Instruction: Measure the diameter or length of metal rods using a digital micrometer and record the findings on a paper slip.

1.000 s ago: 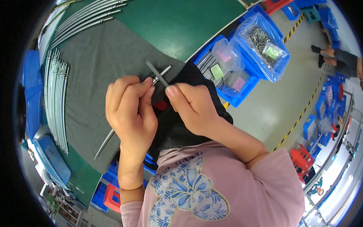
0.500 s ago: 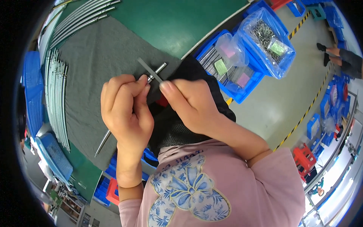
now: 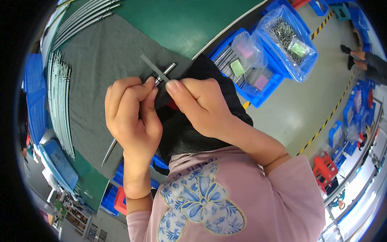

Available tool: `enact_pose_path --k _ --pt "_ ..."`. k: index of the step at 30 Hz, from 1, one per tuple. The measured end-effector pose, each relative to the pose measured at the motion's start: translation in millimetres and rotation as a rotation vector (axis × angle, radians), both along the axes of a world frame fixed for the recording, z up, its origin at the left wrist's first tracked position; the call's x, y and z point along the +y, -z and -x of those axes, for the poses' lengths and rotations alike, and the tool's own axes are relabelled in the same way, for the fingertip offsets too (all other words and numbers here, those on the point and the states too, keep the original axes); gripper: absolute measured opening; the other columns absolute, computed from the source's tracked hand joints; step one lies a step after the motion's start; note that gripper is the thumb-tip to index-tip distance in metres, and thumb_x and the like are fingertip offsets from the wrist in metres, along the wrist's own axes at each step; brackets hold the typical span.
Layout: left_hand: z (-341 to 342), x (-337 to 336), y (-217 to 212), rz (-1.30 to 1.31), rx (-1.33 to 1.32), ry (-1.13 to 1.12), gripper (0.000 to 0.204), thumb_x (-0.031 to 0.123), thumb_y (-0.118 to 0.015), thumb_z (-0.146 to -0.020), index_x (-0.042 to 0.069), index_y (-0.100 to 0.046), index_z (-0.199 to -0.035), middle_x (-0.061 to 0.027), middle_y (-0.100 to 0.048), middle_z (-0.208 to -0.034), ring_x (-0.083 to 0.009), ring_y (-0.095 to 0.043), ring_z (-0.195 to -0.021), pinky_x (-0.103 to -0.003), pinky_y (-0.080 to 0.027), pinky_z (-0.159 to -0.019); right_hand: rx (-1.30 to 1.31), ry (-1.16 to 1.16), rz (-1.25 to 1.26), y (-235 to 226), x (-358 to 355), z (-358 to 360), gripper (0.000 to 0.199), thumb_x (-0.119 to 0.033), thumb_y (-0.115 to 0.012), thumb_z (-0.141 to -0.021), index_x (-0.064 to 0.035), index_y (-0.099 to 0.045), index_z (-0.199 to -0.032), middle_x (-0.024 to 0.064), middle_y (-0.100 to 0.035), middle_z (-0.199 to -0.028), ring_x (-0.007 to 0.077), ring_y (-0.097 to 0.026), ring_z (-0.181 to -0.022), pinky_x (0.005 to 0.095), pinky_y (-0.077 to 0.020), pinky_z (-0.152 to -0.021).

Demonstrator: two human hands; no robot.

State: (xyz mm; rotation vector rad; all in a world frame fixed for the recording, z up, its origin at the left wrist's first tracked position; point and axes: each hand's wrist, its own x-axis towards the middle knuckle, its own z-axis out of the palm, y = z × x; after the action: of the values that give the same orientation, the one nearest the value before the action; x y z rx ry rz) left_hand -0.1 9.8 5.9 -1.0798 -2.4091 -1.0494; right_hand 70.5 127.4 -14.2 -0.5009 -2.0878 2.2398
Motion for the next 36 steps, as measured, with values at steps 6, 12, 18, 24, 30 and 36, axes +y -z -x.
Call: enact_pose_path --k 6,12,18,24,30,36 --pt "0.1 -0.6 0.6 0.007 0.009 0.007 0.016 -0.004 -0.063 -0.057 0.001 -0.058 -0.071 -0.0052 -0.051 -0.070 -0.0200 -0.045 -0.056 -0.029 -0.038 -0.047 -0.009 -0.009 -0.003 -1.8 0.7 -0.5 0.034 -0.018 -0.047 -0.089 0.0021 -0.052 -0.062 0.0048 -0.042 -0.045 0.0082 -0.037 -0.041 0.0261 -0.0294 -0.039" --pt "0.0 0.0 1.0 -0.009 0.017 0.006 0.015 -0.005 -0.063 -0.057 0.001 -0.058 -0.070 -0.0056 -0.051 -0.070 -0.0203 -0.046 -0.057 -0.029 -0.038 -0.048 -0.014 -0.018 0.002 -0.6 2.1 -0.6 0.033 -0.018 -0.047 -0.088 0.0019 -0.054 -0.063 0.0056 -0.040 -0.045 0.0074 -0.035 -0.042 0.0264 -0.0289 -0.040" --pt "-0.3 -1.1 -1.0 0.021 -0.004 0.013 0.016 -0.005 -0.064 -0.057 0.001 -0.058 -0.071 -0.0060 -0.051 -0.071 -0.0207 -0.046 -0.058 -0.030 -0.038 -0.049 0.005 -0.045 -0.019 0.6 4.6 0.2 0.035 -0.020 -0.046 -0.089 0.0016 -0.052 -0.062 0.0055 -0.041 -0.045 0.0075 -0.037 -0.042 0.0264 -0.0290 -0.039" --pt "0.8 -3.2 0.8 0.019 0.004 0.017 0.015 -0.004 -0.065 -0.060 0.002 -0.057 -0.072 -0.0061 -0.051 -0.070 -0.0212 -0.045 -0.058 -0.030 -0.036 -0.049 0.050 0.077 0.147 14.4 8.6 -23.1 0.040 -0.023 -0.042 -0.091 -0.0032 -0.045 -0.056 -0.0031 -0.041 -0.047 0.0039 -0.036 -0.043 0.0218 -0.0273 -0.040" --pt "-0.8 -3.5 -1.4 0.030 -0.010 0.005 0.015 -0.004 -0.065 -0.062 0.003 -0.058 -0.072 -0.0062 -0.052 -0.071 -0.0210 -0.045 -0.059 -0.030 -0.036 -0.051 0.265 0.294 -0.193 10.4 13.0 -7.1 0.019 -0.014 -0.058 -0.082 -0.0023 -0.052 -0.069 -0.0055 -0.038 -0.048 0.0010 -0.033 -0.044 0.0185 -0.0232 -0.041" --pt "-1.6 -3.0 -0.3 0.041 -0.022 -0.004 0.015 -0.003 -0.065 -0.062 0.004 -0.058 -0.073 -0.0064 -0.052 -0.072 -0.0208 -0.046 -0.059 -0.030 -0.036 -0.051 0.036 0.393 -0.021 20.6 0.6 -3.2 0.014 -0.010 -0.065 -0.076 -0.0007 -0.054 -0.076 -0.0068 -0.040 -0.050 0.0004 -0.032 -0.045 0.0196 -0.0248 -0.041"
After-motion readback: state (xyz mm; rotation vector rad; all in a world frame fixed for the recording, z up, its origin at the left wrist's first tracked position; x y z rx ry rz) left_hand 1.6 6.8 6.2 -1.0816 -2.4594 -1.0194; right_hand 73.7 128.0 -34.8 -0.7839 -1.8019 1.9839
